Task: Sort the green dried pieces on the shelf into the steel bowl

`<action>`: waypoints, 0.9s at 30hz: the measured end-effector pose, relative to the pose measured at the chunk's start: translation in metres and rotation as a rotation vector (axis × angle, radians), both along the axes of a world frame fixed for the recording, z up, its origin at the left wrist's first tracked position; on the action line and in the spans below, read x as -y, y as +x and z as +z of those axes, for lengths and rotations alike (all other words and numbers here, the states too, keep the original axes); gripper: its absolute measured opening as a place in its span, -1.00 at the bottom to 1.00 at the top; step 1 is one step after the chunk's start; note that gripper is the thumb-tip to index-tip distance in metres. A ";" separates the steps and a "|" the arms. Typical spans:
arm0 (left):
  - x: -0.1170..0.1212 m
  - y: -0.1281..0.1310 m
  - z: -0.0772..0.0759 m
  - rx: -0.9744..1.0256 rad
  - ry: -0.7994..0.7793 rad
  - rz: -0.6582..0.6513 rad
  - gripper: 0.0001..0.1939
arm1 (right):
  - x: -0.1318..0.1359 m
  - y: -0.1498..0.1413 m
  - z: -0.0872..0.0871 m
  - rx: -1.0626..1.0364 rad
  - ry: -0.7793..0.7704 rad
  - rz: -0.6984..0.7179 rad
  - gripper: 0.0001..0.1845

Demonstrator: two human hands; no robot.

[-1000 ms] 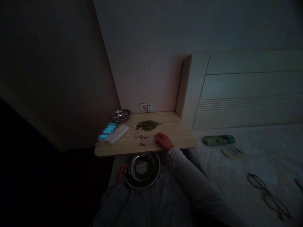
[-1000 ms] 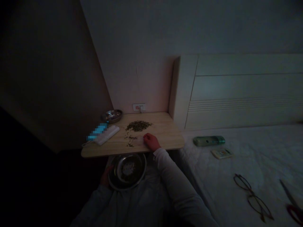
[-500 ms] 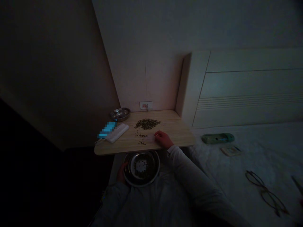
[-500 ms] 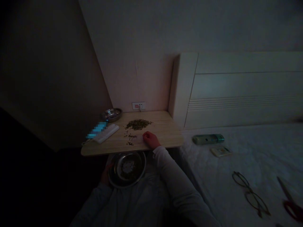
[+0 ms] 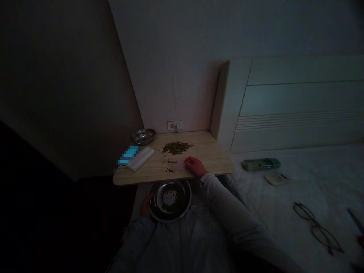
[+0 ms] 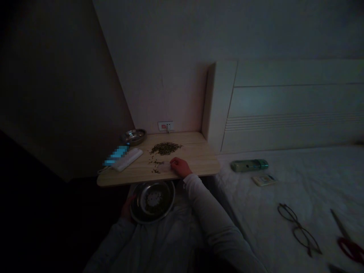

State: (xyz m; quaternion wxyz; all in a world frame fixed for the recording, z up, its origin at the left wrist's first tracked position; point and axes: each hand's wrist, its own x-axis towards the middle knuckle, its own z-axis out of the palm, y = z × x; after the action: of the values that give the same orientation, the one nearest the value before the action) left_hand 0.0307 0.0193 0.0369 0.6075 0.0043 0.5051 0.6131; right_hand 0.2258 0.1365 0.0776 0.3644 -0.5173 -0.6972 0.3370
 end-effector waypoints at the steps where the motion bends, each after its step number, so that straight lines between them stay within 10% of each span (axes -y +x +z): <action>1: 0.000 0.000 0.001 -0.007 0.000 0.002 -0.82 | 0.000 0.000 0.000 0.006 -0.002 0.003 -0.82; 27: 0.004 0.006 0.019 -0.085 -0.035 0.063 -0.75 | -0.002 0.001 -0.003 -0.031 -0.029 0.077 -0.80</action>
State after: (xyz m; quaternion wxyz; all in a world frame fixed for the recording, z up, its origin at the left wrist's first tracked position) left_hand 0.0365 0.0158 0.0558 0.5661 0.0039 0.5408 0.6222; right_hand 0.2271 0.1389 0.0747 0.3544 -0.4903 -0.7057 0.3688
